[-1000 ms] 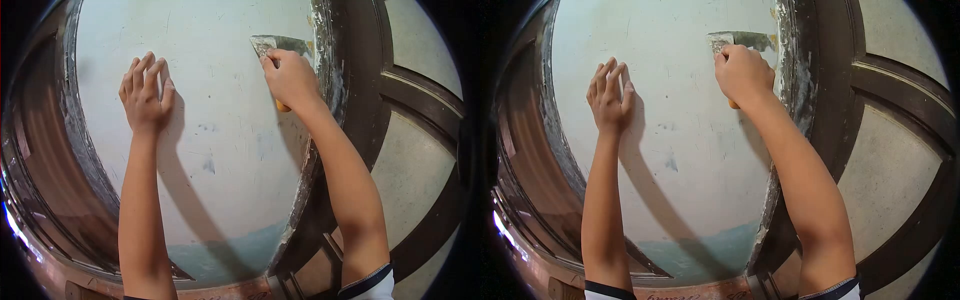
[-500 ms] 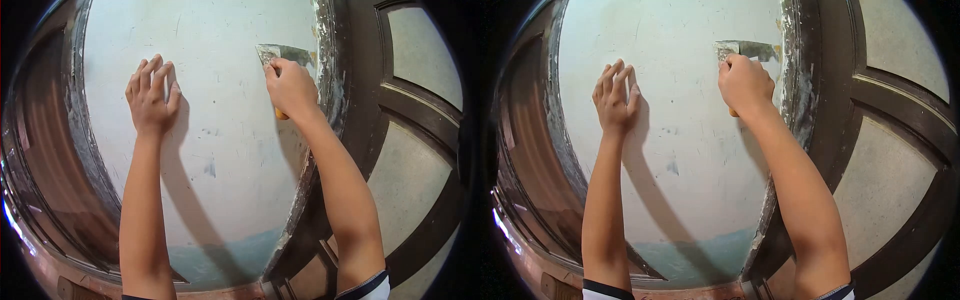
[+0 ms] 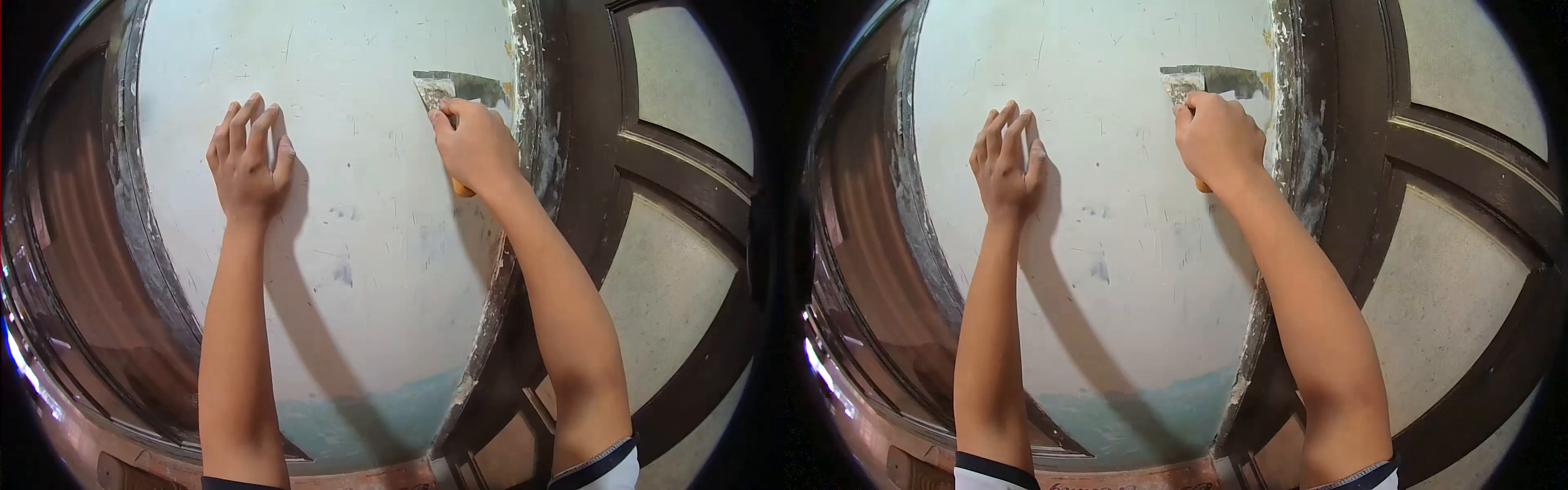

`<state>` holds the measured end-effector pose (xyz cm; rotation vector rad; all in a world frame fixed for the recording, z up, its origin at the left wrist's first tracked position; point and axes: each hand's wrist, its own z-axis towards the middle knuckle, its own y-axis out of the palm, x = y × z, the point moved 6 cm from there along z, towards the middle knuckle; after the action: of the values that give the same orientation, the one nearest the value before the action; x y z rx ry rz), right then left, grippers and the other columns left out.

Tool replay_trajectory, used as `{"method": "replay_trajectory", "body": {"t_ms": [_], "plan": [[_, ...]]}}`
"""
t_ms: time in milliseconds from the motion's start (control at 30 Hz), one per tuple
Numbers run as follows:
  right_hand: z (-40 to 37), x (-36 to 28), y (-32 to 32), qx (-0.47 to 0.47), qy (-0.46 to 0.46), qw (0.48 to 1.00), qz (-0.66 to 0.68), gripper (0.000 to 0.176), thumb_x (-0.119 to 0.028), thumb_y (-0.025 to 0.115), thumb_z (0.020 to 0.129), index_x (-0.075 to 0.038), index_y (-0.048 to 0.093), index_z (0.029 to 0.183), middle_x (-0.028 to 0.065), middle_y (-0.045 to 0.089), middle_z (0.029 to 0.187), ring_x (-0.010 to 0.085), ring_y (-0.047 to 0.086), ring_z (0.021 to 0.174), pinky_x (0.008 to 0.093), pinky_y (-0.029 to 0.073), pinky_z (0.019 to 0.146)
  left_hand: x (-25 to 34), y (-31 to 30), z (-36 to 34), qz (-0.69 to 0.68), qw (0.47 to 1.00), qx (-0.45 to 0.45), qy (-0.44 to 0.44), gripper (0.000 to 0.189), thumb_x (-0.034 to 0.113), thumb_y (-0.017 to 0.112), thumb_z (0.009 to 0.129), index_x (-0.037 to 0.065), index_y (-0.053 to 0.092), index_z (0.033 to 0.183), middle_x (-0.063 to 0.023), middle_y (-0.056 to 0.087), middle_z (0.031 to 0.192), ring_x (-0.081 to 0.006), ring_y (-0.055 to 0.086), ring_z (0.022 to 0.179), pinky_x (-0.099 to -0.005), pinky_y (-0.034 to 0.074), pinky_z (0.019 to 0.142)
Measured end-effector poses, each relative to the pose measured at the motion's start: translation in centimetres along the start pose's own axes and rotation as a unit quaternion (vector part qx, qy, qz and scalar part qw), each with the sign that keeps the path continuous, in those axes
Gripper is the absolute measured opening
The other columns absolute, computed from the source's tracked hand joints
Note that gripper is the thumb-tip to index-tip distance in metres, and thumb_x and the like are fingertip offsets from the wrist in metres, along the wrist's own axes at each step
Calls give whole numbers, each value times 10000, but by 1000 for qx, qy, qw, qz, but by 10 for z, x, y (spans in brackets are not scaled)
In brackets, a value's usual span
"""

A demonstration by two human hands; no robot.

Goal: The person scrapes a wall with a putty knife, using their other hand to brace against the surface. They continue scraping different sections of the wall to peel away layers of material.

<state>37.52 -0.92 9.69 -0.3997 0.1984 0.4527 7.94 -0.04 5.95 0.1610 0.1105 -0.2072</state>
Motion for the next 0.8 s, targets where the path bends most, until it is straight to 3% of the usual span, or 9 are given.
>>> {"method": "replay_trajectory", "body": {"t_ms": [167, 267, 400, 533, 800], "plan": [[5, 8, -7, -33, 12, 999, 22, 309, -367, 582, 1029, -136, 784, 1074, 164, 779, 1000, 391, 742, 962, 514, 578, 861, -1, 0, 1, 0, 1000, -5, -4, 475, 263, 619, 933, 235, 649, 1407, -8, 532, 1583, -283, 416, 1522, -470, 243, 1254], [14, 28, -12, 3, -14, 999, 35, 373, -430, 612, 1006, -177, 786, 1218, 157, 784, 1073, 376, 727, 1046, 480, 566, 923, -1, -3, 1, 4, 1000, 16, 3, 463, 264, 641, 902, 246, 661, 1365, 7, 564, 1540, -270, 453, 1486, -458, 285, 1234], [5, 31, -20, -42, 14, 999, 28, 409, -418, 624, 1000, -130, 772, 1250, 133, 785, 1152, 370, 727, 1076, 461, 562, 949, 1, -2, 0, 2, 1000, 13, 0, 458, 269, 641, 906, 240, 662, 1363, 3, 567, 1537, -272, 455, 1486, -463, 282, 1236], [7, 33, -15, -9, -19, 999, 42, 387, -393, 643, 991, -128, 777, 1239, 120, 785, 1161, 381, 723, 1077, 460, 564, 944, 0, -2, 0, -1, 1000, 19, 1, 453, 275, 642, 911, 240, 663, 1362, 1, 568, 1536, -275, 455, 1486, -466, 278, 1236], [5, 30, -12, -19, -3, 1000, 12, 369, -409, 636, 998, -173, 787, 1239, 136, 791, 1113, 382, 732, 1044, 482, 564, 937, 0, -1, 0, 5, 1000, 2, 0, 474, 253, 616, 925, 218, 649, 1397, -20, 534, 1577, -276, 418, 1521, -466, 245, 1253]]}}
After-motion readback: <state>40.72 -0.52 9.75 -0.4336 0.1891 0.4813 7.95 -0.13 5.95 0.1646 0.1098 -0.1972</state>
